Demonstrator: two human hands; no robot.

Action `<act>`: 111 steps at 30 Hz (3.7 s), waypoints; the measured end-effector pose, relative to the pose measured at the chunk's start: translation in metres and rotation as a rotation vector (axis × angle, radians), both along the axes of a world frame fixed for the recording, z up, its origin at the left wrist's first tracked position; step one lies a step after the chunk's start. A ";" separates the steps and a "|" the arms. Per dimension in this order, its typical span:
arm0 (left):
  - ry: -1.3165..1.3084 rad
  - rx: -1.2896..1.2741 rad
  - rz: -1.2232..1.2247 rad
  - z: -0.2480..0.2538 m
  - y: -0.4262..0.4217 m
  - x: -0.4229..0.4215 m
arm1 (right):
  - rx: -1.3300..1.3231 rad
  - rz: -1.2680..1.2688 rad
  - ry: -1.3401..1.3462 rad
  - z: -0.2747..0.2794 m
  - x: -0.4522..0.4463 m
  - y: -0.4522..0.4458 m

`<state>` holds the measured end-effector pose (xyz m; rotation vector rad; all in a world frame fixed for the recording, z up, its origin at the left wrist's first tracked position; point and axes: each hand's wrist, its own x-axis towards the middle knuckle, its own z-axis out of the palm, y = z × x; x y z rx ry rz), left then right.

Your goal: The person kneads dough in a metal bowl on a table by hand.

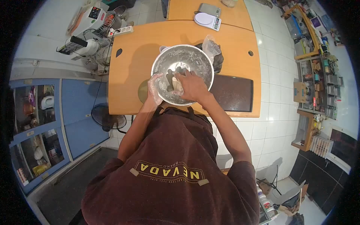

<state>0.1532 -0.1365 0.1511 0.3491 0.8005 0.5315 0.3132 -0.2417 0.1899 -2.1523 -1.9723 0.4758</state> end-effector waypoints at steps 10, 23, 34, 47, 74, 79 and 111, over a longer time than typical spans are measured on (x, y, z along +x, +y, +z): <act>0.051 0.034 0.002 -0.004 -0.004 -0.006 | 0.169 -0.257 0.256 -0.041 -0.014 0.002; 0.061 0.045 0.001 0.023 -0.003 0.001 | 0.319 -0.465 0.599 -0.037 -0.037 -0.007; -0.029 0.023 0.039 -0.006 0.004 -0.021 | 0.058 -0.072 0.239 0.016 -0.019 0.000; -0.093 -0.010 0.068 -0.036 0.005 -0.055 | -0.136 0.133 0.283 -0.022 -0.043 0.020; 0.084 -0.066 0.206 -0.022 0.000 -0.068 | 0.441 -0.454 0.763 -0.024 -0.075 0.029; 0.094 -0.036 0.243 -0.035 0.002 -0.078 | 0.194 -0.131 0.543 -0.003 -0.062 0.016; 0.177 -0.185 -0.018 -0.063 0.094 -0.210 | 0.102 -0.343 0.413 -0.088 -0.217 0.086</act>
